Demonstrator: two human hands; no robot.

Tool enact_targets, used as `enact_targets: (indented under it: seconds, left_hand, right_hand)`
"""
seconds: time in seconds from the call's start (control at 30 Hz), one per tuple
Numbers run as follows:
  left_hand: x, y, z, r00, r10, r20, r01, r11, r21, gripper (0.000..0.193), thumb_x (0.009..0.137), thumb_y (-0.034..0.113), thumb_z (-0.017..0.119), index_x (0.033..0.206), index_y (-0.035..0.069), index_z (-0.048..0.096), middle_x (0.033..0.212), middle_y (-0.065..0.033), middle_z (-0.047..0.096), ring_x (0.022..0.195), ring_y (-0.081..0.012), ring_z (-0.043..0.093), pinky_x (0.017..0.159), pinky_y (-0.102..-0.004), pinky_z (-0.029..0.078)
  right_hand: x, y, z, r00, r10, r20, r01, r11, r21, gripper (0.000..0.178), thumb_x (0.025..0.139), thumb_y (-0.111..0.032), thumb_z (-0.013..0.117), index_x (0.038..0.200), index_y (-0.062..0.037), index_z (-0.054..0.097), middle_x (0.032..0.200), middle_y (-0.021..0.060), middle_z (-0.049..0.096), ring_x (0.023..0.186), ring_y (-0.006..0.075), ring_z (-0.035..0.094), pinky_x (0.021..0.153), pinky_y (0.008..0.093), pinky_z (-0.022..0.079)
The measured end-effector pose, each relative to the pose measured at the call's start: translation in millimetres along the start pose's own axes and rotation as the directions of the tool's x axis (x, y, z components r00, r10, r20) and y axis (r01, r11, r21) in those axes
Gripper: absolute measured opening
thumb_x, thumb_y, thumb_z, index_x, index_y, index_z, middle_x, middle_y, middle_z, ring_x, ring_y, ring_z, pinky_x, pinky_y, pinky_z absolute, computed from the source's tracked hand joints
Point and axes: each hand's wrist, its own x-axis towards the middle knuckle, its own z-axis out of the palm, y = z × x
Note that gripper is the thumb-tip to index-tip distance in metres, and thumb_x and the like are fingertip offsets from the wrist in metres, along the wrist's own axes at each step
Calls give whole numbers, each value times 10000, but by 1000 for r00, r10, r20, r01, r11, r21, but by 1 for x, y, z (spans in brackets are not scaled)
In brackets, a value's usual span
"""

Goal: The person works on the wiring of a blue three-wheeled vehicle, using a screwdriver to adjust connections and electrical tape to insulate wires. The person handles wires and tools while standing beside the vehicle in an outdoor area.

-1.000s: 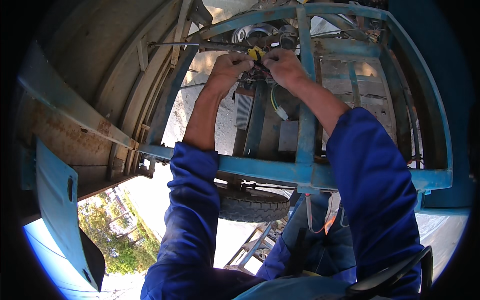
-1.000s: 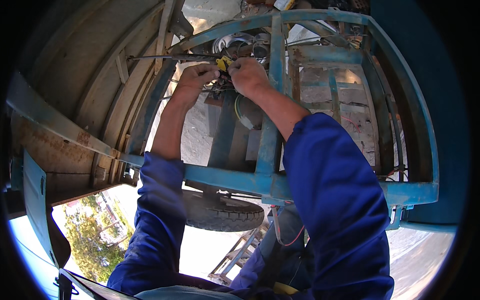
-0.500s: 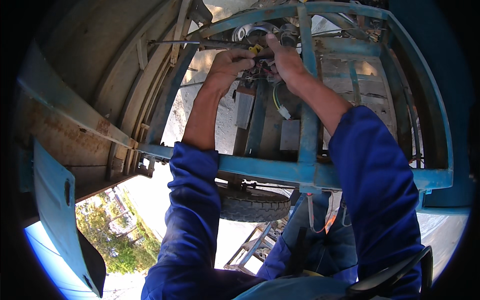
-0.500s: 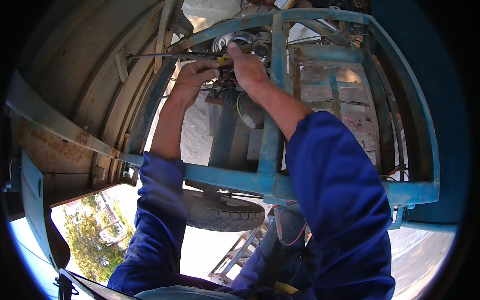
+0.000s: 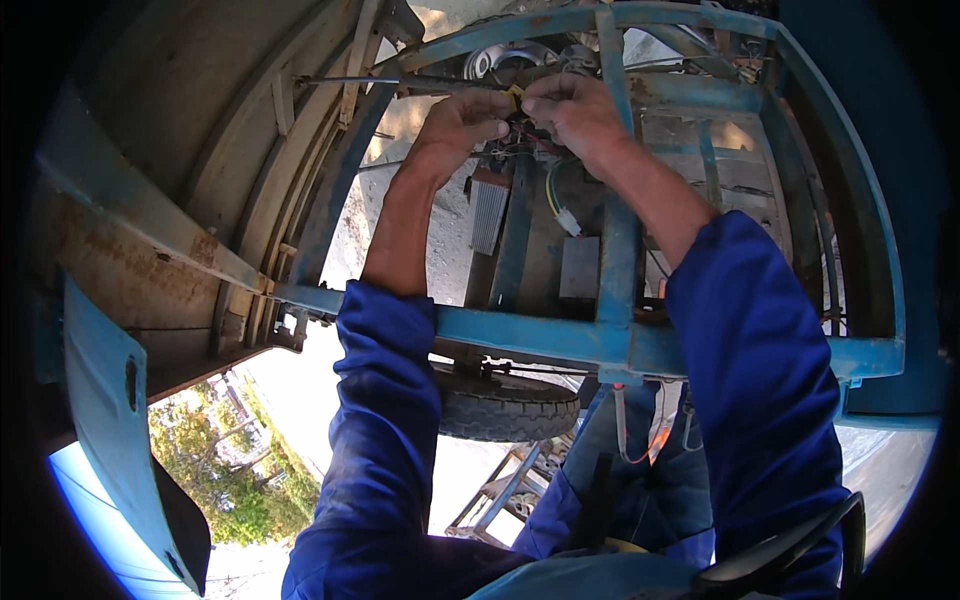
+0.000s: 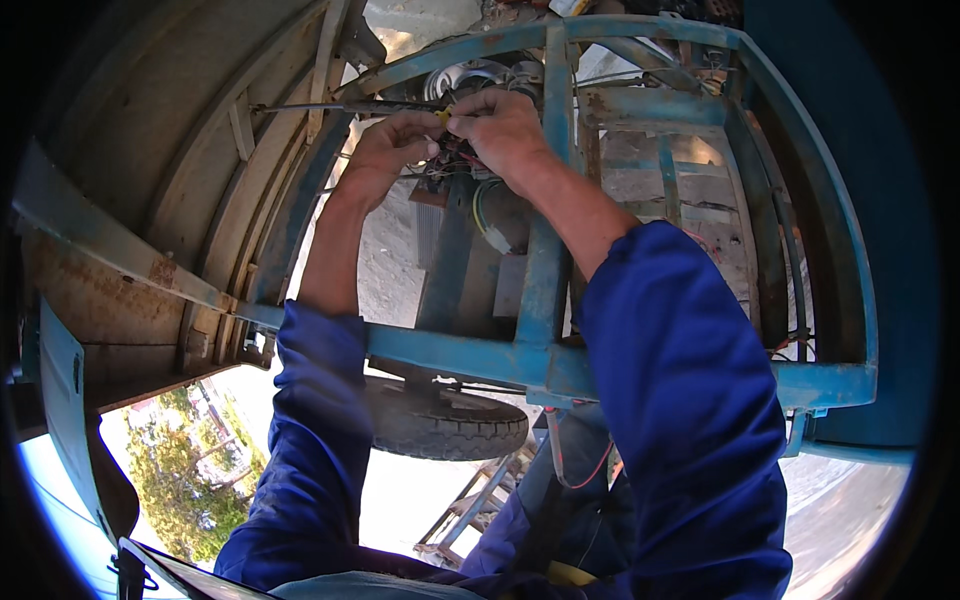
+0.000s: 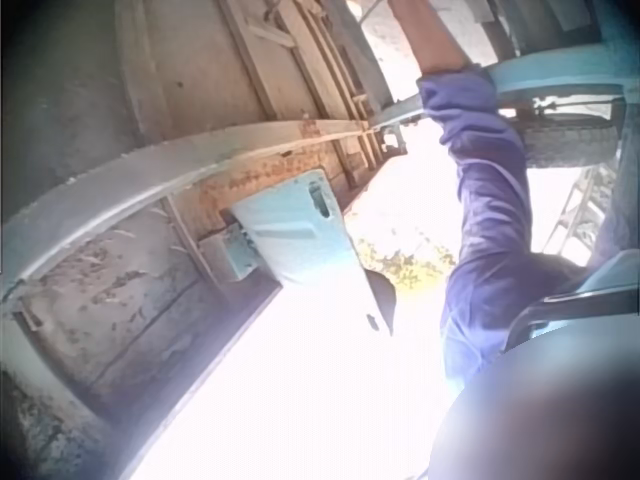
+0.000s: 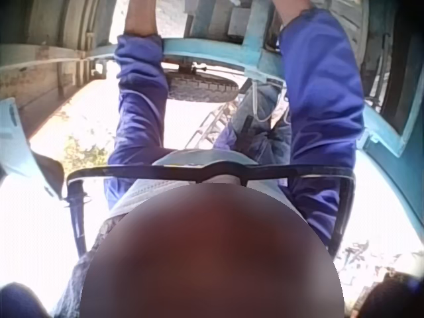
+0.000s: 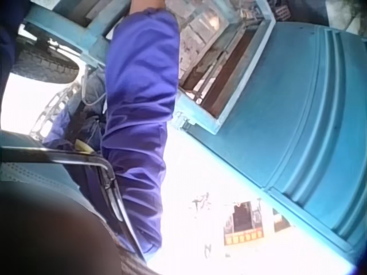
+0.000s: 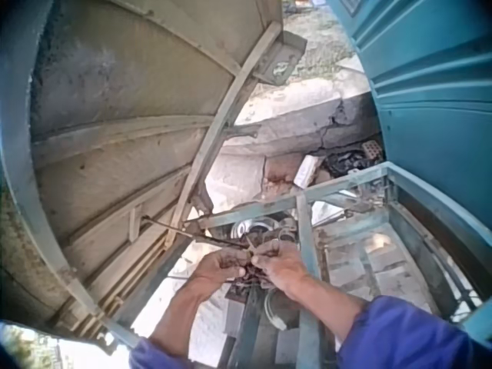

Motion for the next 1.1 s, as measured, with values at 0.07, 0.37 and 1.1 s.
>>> enact_targets:
  seconds: [0.07,0.37,1.1]
  left_hand:
    - [-1,0,0,1000,-21,7,21,998,59,362,858,36,789,1211,33,711,1107,-47,723,1026,-130,647,902,-297,509]
    - [-2,1,5,995,-91,37,81,974,213,261,944,30,652,1198,-24,677,1085,-97,712,975,-202,669,893,-341,541]
    - [10,2,-19,956,-152,252,106,976,188,230,966,84,653,1170,-12,700,1075,-74,712,1021,-149,649,936,-318,518]
  right_hand:
    - [2,0,-3,998,-69,6,70,996,-55,174,840,-76,796,959,40,745,919,123,760,817,181,706,754,313,558]
    - [1,-22,-10,929,-353,110,365,826,-429,232,810,-154,808,1004,-46,744,948,154,748,910,313,718,843,395,547]
    - [-56,6,23,700,-287,654,707,145,-692,194,831,-42,625,995,-83,721,881,121,754,851,315,751,726,450,590]
